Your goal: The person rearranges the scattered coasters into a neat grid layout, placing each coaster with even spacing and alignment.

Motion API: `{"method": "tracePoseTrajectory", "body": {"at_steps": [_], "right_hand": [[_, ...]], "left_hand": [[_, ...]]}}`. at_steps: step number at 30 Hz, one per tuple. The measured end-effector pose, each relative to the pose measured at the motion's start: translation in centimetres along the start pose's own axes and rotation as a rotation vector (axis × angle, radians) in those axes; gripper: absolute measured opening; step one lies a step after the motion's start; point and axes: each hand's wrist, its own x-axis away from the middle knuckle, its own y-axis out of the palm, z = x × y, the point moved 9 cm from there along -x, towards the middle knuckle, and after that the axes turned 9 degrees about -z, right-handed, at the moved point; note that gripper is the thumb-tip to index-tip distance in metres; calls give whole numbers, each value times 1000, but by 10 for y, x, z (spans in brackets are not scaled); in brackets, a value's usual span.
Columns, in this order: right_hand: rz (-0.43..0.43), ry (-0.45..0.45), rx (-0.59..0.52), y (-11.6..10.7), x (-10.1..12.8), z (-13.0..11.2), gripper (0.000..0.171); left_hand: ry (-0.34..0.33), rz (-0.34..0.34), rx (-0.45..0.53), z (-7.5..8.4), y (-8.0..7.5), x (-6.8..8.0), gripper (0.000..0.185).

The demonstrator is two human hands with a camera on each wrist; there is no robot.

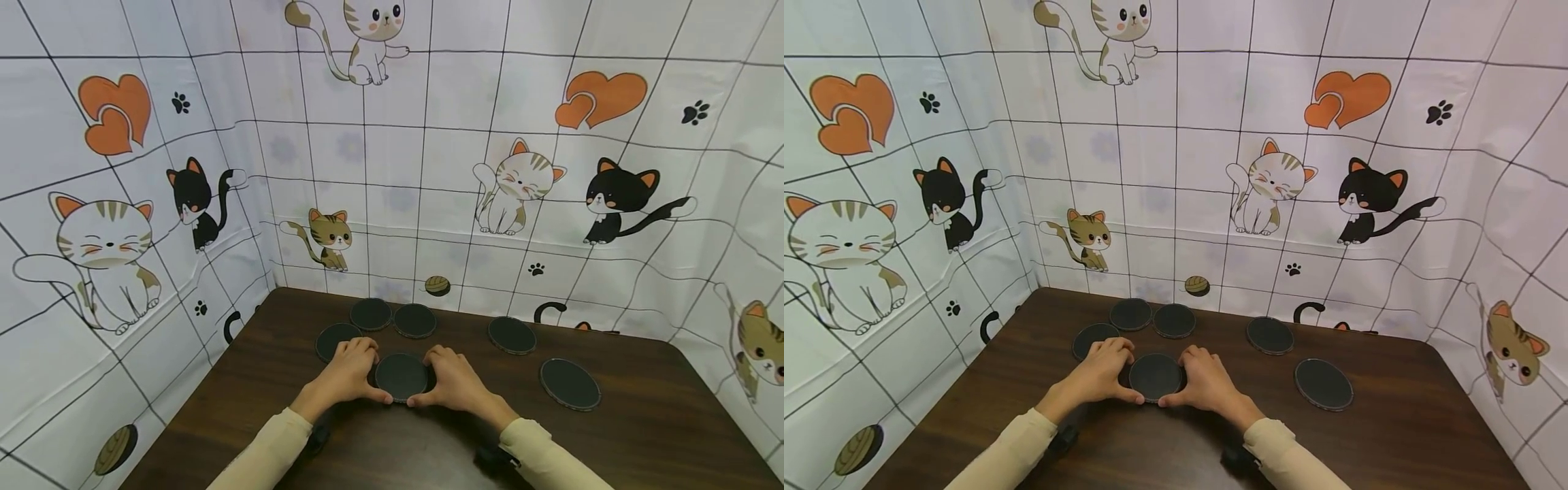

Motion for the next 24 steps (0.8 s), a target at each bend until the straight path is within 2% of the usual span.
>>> {"method": "tracePoseTrajectory", "body": {"at_steps": [6, 15, 24], "right_hand": [[-14, 18, -5, 5, 2, -1, 82], [-25, -10, -35, 9, 0, -4, 82], [-19, 2, -22, 1, 2, -2, 80]], "left_hand": [[-3, -39, 13, 1, 5, -1, 69], [1, -72, 18, 0, 5, 0, 67], [-21, -107, 42, 5, 3, -5, 68]]}}
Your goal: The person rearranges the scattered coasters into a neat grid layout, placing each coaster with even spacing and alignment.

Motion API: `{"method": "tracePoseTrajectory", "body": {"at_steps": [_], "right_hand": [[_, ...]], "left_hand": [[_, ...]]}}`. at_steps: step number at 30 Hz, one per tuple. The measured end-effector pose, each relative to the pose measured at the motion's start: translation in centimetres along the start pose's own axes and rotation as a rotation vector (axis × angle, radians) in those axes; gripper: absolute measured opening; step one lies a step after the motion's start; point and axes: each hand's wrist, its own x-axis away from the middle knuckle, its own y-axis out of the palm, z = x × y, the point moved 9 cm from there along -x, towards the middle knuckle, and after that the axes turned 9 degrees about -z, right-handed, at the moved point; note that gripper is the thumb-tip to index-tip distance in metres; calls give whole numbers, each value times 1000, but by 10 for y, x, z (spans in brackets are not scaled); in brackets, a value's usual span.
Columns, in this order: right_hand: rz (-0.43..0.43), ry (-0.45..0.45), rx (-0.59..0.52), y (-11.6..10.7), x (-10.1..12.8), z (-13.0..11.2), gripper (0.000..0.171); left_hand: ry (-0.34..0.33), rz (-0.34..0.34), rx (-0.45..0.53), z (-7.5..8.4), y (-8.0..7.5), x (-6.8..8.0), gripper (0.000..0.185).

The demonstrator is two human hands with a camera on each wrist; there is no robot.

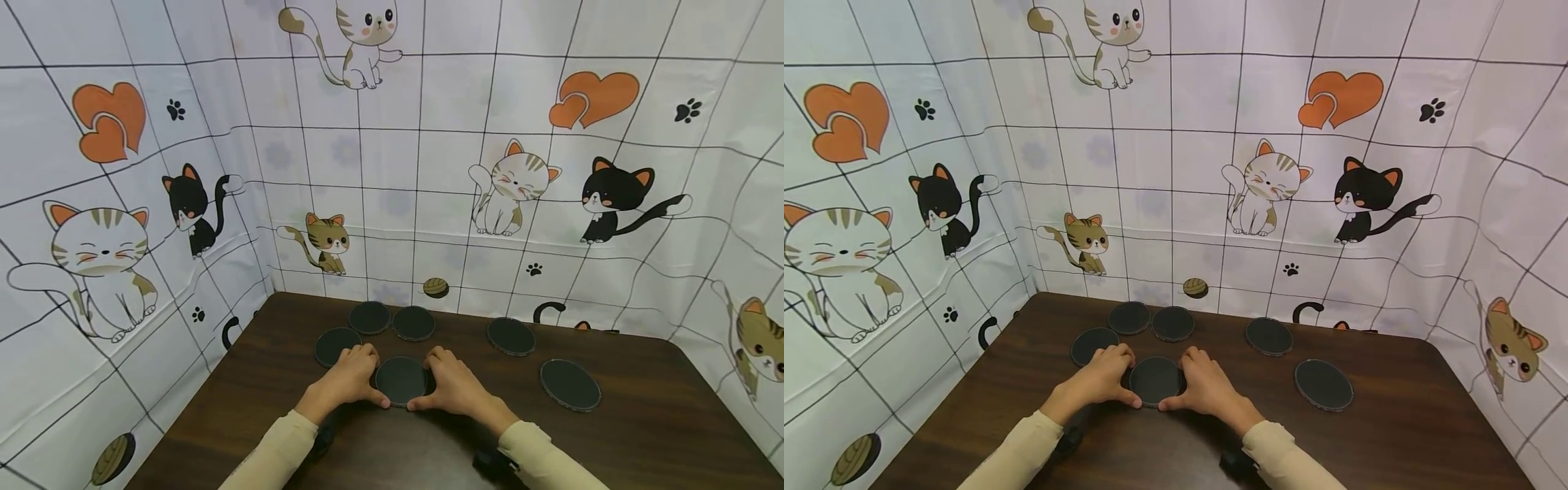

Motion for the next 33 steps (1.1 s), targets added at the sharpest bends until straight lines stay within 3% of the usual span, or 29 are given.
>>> {"method": "tracePoseTrajectory", "body": {"at_steps": [9, 15, 20, 25, 29, 33], "right_hand": [[-11, -8, 57, -4, -2, -2, 80], [-37, -2, 20, -4, 0, -1, 84], [-32, -16, 26, -9, 2, 1, 89], [-3, -4, 78, -23, 1, 5, 87], [22, 12, 131, -35, -6, 17, 84], [45, 36, 209, -47, -17, 40, 84]], "left_hand": [[-14, -11, -93, 4, -3, -1, 75], [-13, -37, -164, 4, -1, -1, 77], [-14, -28, -123, 1, -10, -1, 69], [0, 60, -54, -11, -31, -2, 66], [6, 116, -83, -12, -42, -13, 66], [2, 95, -154, 2, -47, -44, 67]]}}
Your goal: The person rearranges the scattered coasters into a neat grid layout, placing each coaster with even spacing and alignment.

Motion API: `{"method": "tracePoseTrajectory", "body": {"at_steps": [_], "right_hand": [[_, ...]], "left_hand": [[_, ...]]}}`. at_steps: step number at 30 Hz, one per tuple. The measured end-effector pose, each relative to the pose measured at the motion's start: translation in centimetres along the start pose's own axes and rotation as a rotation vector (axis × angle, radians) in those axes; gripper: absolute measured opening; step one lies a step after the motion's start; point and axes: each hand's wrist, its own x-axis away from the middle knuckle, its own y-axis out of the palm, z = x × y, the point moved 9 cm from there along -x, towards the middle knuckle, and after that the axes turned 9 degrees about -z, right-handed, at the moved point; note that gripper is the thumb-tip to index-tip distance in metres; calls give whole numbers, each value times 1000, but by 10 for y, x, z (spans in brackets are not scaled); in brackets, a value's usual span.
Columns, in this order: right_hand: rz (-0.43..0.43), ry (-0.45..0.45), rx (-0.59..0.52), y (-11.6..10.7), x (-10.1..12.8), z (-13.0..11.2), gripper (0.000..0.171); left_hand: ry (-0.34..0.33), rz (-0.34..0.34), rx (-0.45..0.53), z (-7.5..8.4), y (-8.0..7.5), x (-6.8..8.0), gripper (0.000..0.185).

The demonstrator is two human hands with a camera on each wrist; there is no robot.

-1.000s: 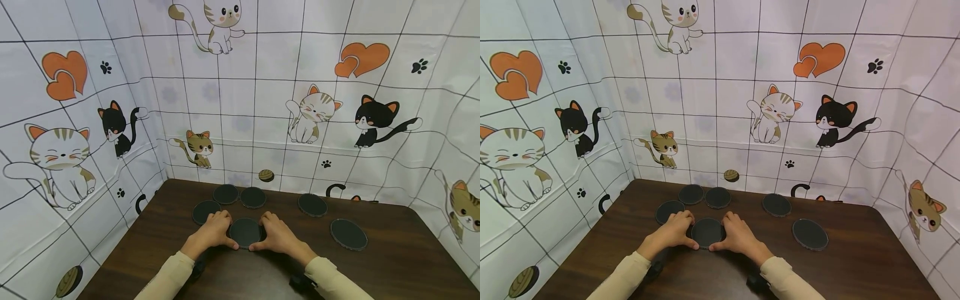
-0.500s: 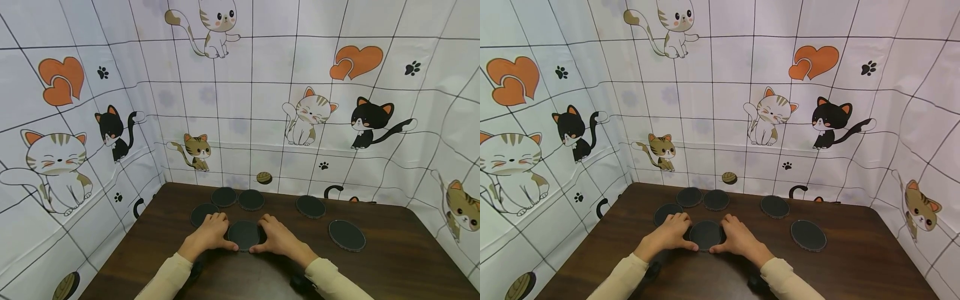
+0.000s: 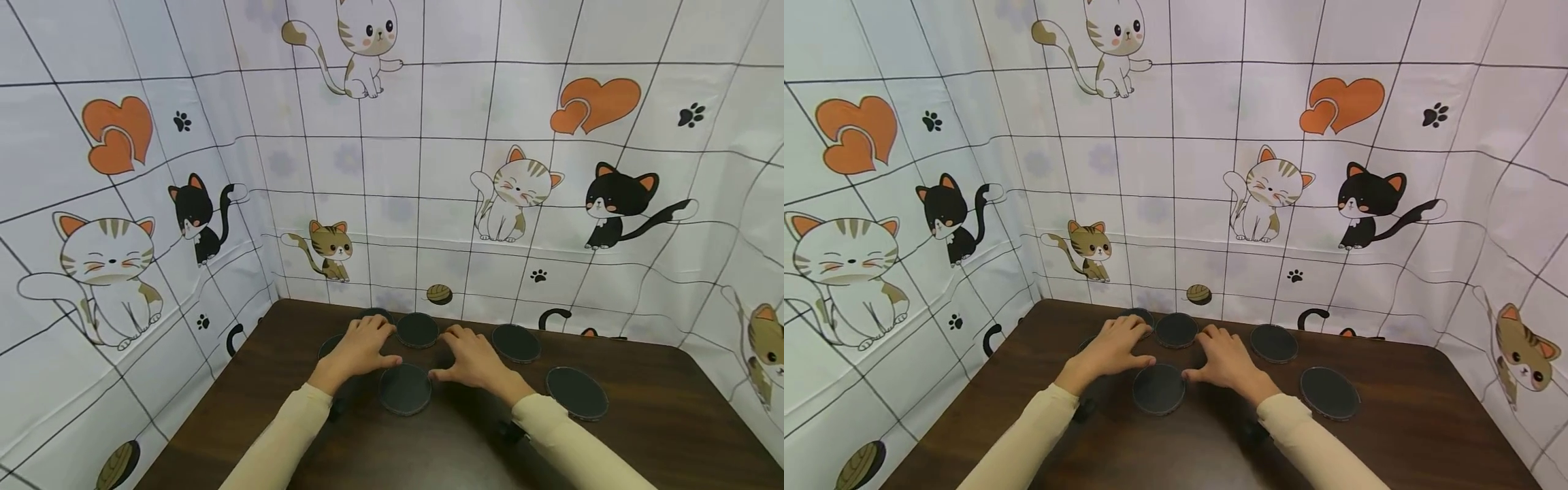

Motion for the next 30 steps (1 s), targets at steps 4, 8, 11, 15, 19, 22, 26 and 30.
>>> {"method": "tracePoseTrajectory", "body": {"at_steps": [4, 8, 11, 15, 19, 22, 26, 30], "right_hand": [[11, 73, 59, -4, -10, 24, 89], [1, 103, 33, -1, -21, 34, 93], [-20, 109, -5, 6, -29, 32, 94], [-57, 137, -28, 19, -34, 29, 96], [-67, 164, -31, 24, -34, 37, 97], [-47, 164, -37, 23, -36, 42, 96], [-40, 175, -63, 22, -38, 49, 97], [-52, 199, -95, 24, -39, 56, 100]], "left_hand": [[24, -39, -36, 18, -5, -39, 69], [-3, -82, -42, 18, -3, -66, 76], [-65, -123, -44, 4, 7, -72, 84], [-116, -179, -28, -16, 26, -68, 99], [-137, -197, 1, -28, 34, -71, 107], [-145, -198, 5, -36, 36, -75, 107], [-132, -226, -8, -41, 38, -79, 108], [-128, -239, -23, -45, 38, -84, 105]]}}
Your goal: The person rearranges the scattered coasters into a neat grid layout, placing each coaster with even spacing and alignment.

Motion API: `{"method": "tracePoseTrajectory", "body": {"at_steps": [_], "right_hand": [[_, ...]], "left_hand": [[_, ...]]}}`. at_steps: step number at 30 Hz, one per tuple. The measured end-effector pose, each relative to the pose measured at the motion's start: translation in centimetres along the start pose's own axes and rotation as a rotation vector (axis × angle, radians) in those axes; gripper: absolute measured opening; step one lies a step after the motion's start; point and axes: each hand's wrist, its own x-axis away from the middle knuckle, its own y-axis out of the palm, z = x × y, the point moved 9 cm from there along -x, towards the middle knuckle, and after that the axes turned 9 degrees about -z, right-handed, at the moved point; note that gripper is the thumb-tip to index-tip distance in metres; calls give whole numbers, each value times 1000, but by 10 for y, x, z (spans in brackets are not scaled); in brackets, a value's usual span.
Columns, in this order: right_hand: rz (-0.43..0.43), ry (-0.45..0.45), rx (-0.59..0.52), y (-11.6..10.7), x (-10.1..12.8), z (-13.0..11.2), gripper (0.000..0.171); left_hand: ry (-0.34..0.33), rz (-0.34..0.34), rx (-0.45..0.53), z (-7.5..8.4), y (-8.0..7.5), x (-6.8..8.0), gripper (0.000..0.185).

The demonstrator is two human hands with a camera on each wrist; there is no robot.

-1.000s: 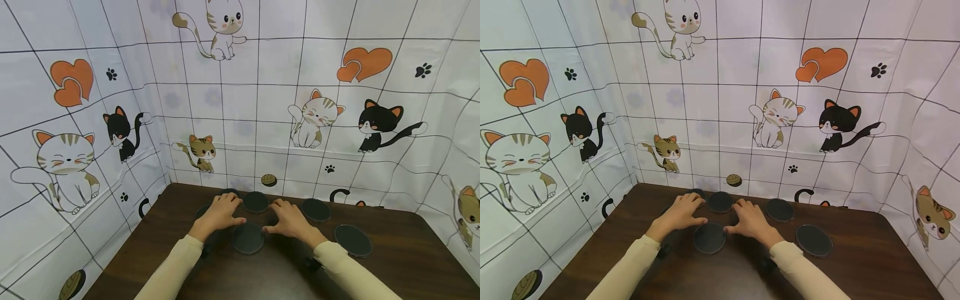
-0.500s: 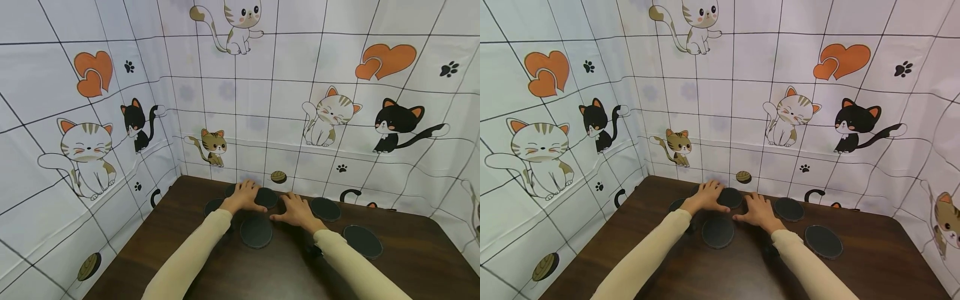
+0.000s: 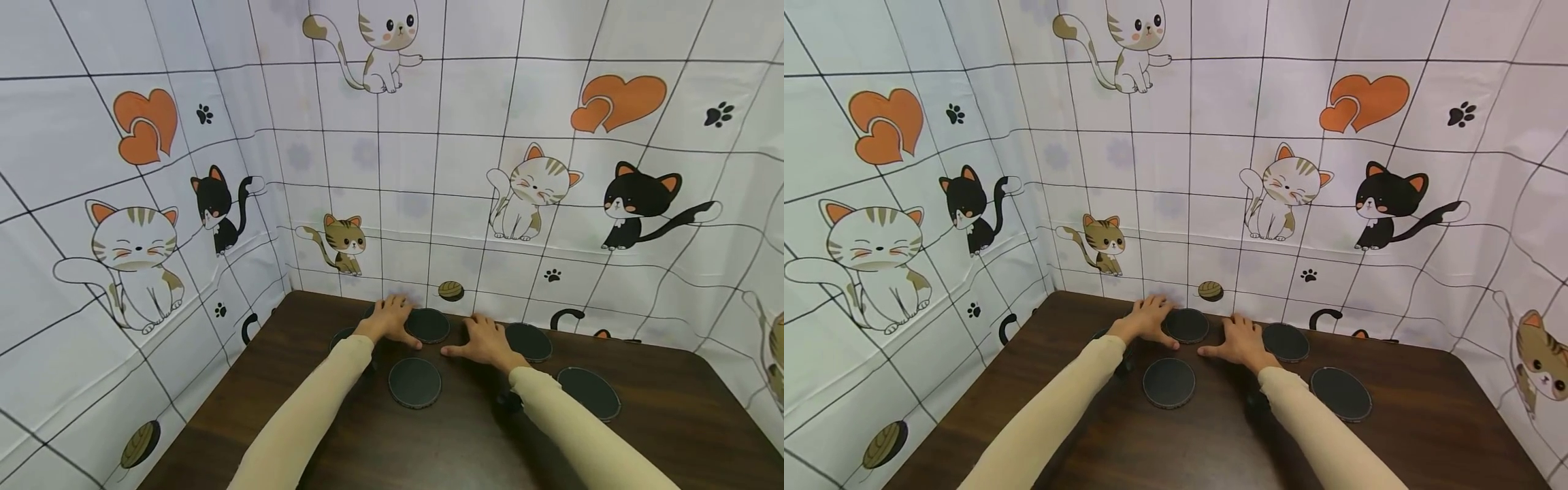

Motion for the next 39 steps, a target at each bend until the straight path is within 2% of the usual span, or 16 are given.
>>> {"method": "tracePoseTrajectory", "body": {"at_steps": [11, 17, 23, 26, 31, 35, 39], "right_hand": [[-15, -43, -61, 6, -11, -7, 89], [18, -29, -151, 7, -12, -4, 82], [62, -72, -219, 6, -8, -2, 77], [85, -103, -245, 3, -3, -1, 73], [159, -149, -270, -13, 16, 4, 69], [224, -207, -266, -30, 35, 7, 65], [279, -252, -260, -46, 56, 7, 62]], "left_hand": [[-22, -7, 3, 1, 2, -9, 91], [43, 11, 92, 9, 6, -11, 81], [98, 27, 89, 11, 13, -15, 79], [130, 60, 100, 12, 12, -14, 78], [194, 173, 130, 24, 1, -4, 79], [223, 257, 129, 42, -16, 15, 81], [235, 300, 122, 61, -30, 33, 82]]}}
